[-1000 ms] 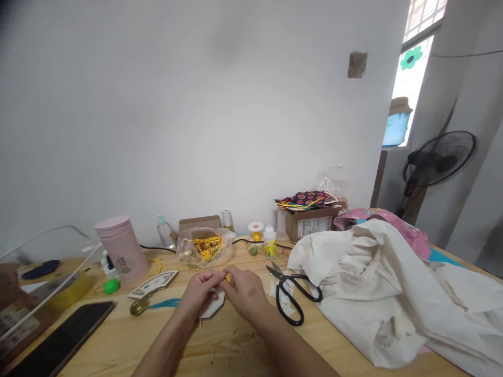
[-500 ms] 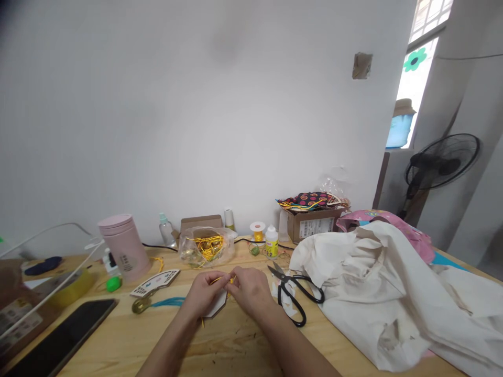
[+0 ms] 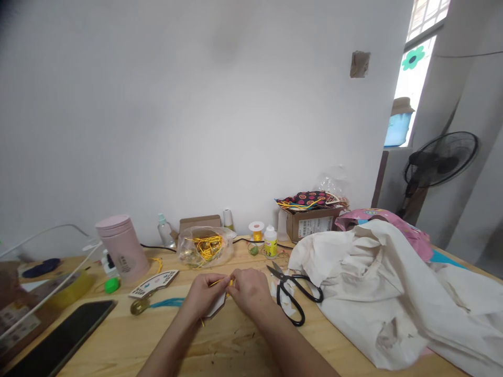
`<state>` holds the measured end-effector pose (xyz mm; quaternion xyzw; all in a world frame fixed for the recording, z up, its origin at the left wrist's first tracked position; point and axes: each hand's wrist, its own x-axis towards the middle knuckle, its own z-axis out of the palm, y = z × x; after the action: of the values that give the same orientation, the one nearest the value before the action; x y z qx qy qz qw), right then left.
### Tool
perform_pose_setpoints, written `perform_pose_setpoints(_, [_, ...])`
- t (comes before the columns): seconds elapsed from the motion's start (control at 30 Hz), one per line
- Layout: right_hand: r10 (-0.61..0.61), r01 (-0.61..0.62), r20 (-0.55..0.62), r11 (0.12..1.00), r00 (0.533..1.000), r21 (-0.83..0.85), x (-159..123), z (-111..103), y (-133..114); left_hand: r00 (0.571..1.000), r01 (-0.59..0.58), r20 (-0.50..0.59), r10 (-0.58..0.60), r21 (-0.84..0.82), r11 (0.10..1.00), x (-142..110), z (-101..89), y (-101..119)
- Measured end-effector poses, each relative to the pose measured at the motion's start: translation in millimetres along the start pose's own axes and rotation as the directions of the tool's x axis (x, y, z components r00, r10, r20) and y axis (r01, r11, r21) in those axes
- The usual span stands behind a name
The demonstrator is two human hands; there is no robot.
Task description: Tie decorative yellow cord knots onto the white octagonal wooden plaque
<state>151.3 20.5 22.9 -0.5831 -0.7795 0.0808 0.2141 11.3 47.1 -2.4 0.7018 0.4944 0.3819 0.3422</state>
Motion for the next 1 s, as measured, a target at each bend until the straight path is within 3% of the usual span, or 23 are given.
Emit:
perform_pose_setpoints(0.63, [-0.010, 0.010, 0.003, 1.000, 1.000, -0.020, -1.7, 2.1, -1.1, 0.997, 0.057, -0.060, -0.056, 0.011, 0.998, -1.8, -2.5, 5.1])
perform_pose_setpoints(1.0, [0.005, -0.004, 0.038, 0.999, 0.999, -0.047, -1.9, 3.8, -1.3, 0.999, 0.035, -0.011, -0.035, 0.033, 0.999, -2.3, -2.3, 4.4])
